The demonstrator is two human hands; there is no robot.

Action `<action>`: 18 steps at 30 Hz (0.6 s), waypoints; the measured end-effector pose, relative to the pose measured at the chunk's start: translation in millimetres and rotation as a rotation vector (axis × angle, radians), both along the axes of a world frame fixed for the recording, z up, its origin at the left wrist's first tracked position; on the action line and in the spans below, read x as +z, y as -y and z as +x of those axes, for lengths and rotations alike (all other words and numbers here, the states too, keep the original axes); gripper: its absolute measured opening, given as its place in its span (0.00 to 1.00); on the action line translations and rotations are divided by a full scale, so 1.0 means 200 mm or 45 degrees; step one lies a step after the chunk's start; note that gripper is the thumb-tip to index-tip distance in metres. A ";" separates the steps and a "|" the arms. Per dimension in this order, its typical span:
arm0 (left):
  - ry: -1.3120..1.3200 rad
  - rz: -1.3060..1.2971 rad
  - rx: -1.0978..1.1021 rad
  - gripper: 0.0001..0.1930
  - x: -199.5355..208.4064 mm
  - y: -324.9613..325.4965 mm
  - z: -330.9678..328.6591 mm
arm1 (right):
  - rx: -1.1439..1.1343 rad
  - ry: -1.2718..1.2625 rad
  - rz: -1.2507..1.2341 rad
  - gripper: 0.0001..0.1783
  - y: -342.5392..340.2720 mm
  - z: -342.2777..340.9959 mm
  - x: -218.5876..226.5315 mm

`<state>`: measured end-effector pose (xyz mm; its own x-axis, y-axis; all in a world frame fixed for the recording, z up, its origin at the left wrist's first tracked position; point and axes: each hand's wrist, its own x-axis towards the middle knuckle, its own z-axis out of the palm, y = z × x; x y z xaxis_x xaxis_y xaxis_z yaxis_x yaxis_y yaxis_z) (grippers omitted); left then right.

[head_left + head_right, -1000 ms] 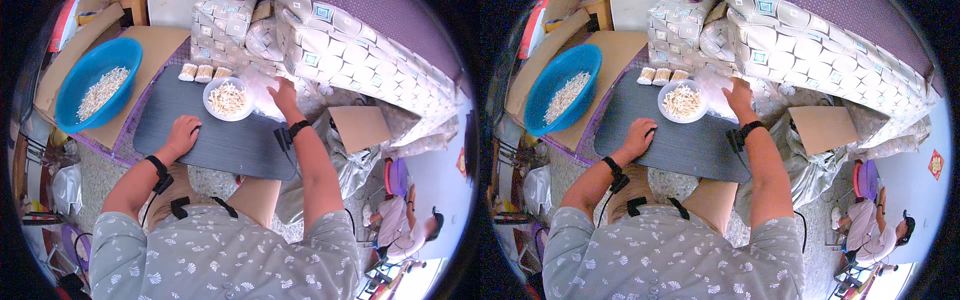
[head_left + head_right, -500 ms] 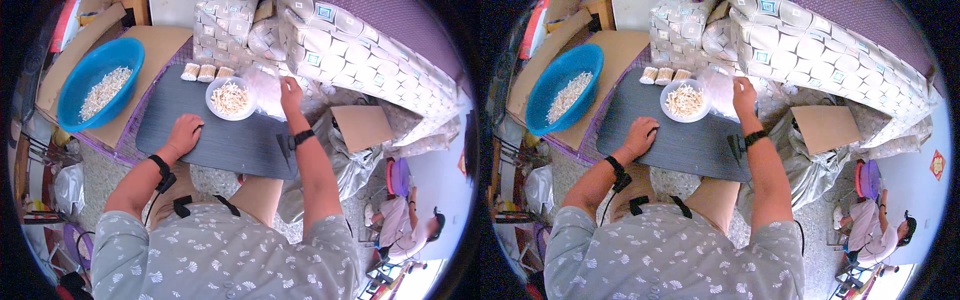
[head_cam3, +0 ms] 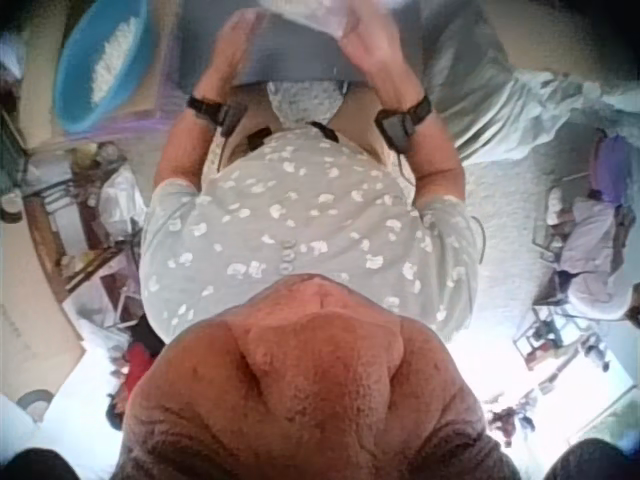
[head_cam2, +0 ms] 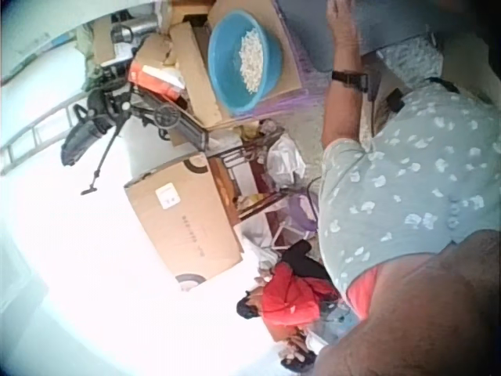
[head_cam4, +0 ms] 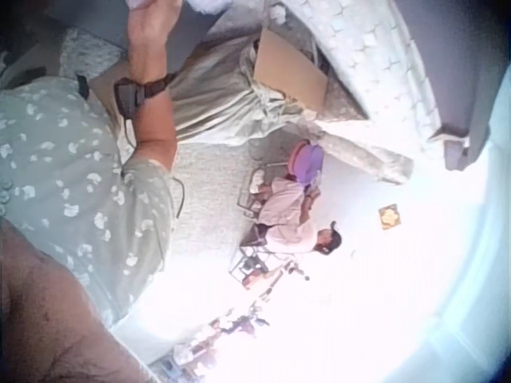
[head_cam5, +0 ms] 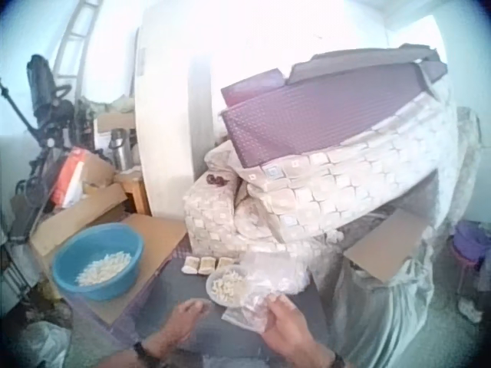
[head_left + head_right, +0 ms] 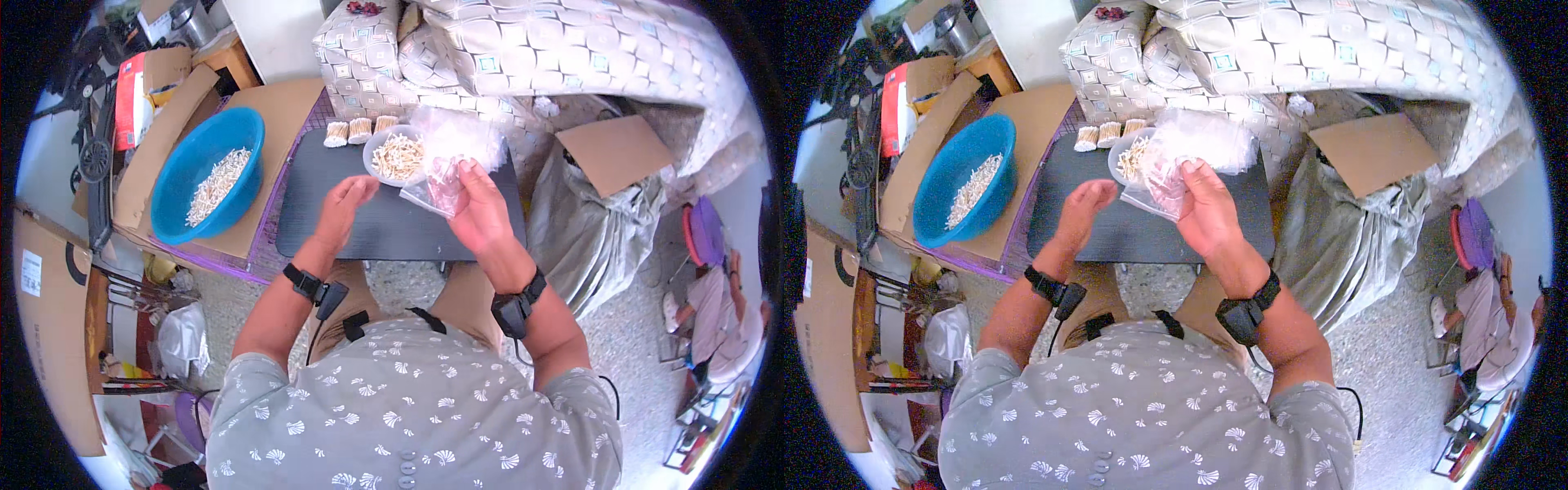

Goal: Sorting and packaging cotton swabs into small plastic bags.

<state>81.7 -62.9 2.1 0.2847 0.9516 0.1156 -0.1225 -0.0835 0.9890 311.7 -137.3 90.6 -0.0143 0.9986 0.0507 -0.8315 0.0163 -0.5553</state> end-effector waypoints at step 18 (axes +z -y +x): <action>-0.382 0.289 -0.294 0.08 0.77 0.39 0.08 | 0.197 0.756 0.374 0.07 0.29 -0.05 0.04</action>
<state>97.7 -141.4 156.4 0.5396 0.8192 0.1943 0.1266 -0.3071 0.9432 300.7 -195.1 98.0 -0.2651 0.9287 0.2592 -0.3915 0.1419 -0.9091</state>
